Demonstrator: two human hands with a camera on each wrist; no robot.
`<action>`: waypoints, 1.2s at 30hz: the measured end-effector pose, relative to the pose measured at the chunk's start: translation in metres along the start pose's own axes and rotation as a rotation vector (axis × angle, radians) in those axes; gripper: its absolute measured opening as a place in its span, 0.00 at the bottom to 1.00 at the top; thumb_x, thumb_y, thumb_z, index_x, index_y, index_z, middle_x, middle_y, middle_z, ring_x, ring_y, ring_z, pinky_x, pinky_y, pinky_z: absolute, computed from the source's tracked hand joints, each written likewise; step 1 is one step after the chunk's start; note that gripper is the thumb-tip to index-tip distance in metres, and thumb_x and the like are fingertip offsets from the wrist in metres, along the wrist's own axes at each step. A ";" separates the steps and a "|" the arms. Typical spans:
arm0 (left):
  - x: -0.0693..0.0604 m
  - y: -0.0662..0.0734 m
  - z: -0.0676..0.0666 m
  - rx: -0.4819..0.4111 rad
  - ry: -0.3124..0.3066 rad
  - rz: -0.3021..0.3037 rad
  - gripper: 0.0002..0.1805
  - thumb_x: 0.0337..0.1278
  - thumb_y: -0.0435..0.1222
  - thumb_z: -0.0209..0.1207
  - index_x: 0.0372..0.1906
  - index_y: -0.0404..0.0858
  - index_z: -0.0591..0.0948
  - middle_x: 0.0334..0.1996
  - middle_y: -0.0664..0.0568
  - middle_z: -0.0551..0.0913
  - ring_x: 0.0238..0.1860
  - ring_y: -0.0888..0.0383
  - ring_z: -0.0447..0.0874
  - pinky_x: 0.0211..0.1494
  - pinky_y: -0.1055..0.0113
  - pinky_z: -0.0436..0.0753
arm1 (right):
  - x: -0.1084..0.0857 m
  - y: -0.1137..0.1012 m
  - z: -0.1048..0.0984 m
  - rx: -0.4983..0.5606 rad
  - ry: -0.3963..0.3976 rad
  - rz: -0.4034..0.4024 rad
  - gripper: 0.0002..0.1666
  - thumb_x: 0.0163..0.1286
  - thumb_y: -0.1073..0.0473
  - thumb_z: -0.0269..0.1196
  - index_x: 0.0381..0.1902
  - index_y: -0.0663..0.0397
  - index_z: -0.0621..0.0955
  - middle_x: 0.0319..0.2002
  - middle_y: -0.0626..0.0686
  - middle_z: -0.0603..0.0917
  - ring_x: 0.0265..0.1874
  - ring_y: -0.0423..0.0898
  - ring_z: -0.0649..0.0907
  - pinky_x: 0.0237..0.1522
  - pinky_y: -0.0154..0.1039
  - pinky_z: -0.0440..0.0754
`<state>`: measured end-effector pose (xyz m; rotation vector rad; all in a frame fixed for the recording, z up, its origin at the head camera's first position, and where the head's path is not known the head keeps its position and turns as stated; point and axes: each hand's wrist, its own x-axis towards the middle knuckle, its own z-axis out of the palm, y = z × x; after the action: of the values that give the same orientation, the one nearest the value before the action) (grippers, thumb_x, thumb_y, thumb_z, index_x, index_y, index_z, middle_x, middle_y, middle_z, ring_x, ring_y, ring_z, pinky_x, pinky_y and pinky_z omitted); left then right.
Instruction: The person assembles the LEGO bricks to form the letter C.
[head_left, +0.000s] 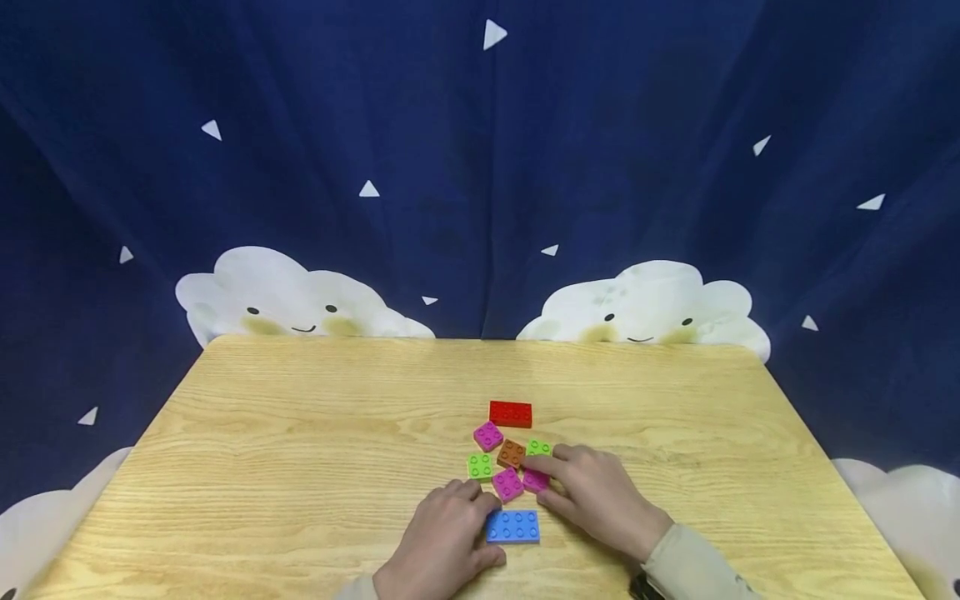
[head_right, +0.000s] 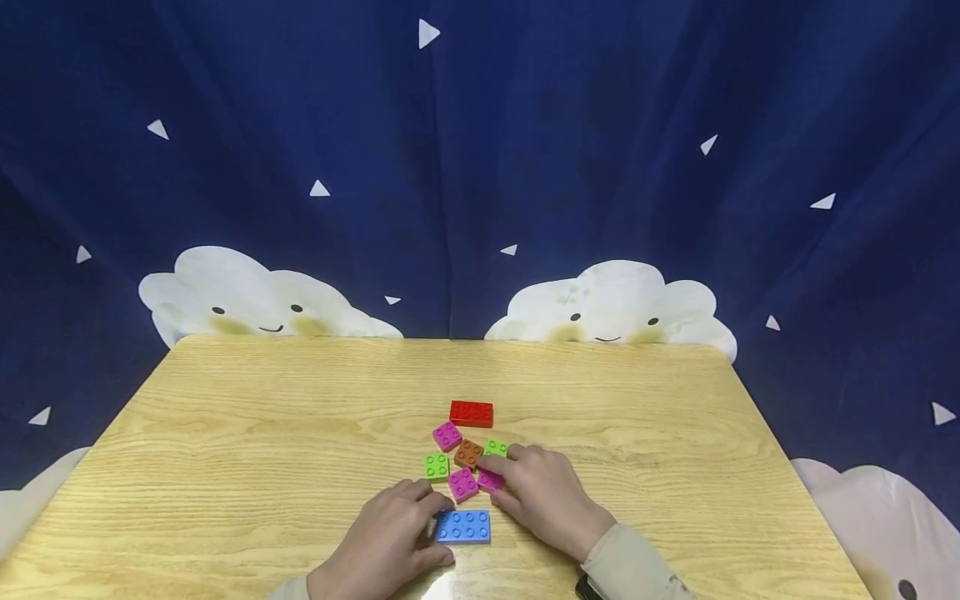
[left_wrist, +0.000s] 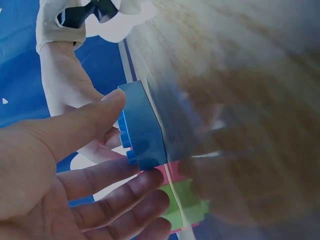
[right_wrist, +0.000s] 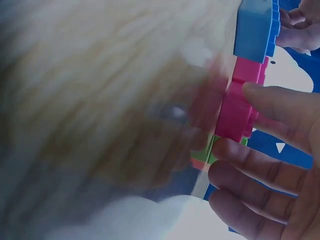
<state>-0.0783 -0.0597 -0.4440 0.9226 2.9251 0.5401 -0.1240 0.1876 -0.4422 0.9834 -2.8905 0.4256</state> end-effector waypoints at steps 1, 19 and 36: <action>0.000 0.000 0.000 0.002 -0.003 0.006 0.28 0.56 0.53 0.81 0.54 0.40 0.90 0.42 0.56 0.84 0.45 0.57 0.81 0.55 0.55 0.84 | -0.001 0.000 0.000 -0.005 0.010 -0.003 0.22 0.71 0.53 0.77 0.61 0.45 0.90 0.31 0.42 0.77 0.26 0.37 0.69 0.27 0.34 0.70; 0.008 0.005 0.004 0.064 -0.043 0.028 0.23 0.55 0.46 0.82 0.52 0.40 0.90 0.41 0.54 0.85 0.42 0.58 0.83 0.45 0.61 0.83 | -0.007 -0.006 0.003 -0.030 0.052 -0.019 0.22 0.63 0.54 0.81 0.53 0.49 0.87 0.32 0.42 0.81 0.25 0.34 0.72 0.24 0.33 0.70; -0.070 -0.014 -0.005 0.032 0.072 -0.552 0.23 0.49 0.45 0.85 0.47 0.40 0.90 0.43 0.51 0.88 0.46 0.49 0.88 0.49 0.49 0.86 | 0.082 -0.047 0.019 0.267 -0.168 -0.491 0.25 0.72 0.50 0.75 0.62 0.51 0.85 0.45 0.41 0.87 0.38 0.35 0.82 0.43 0.40 0.86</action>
<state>-0.0291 -0.1116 -0.4493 0.0716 3.0569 0.4912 -0.1596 0.0983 -0.4376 1.7873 -2.6259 0.7244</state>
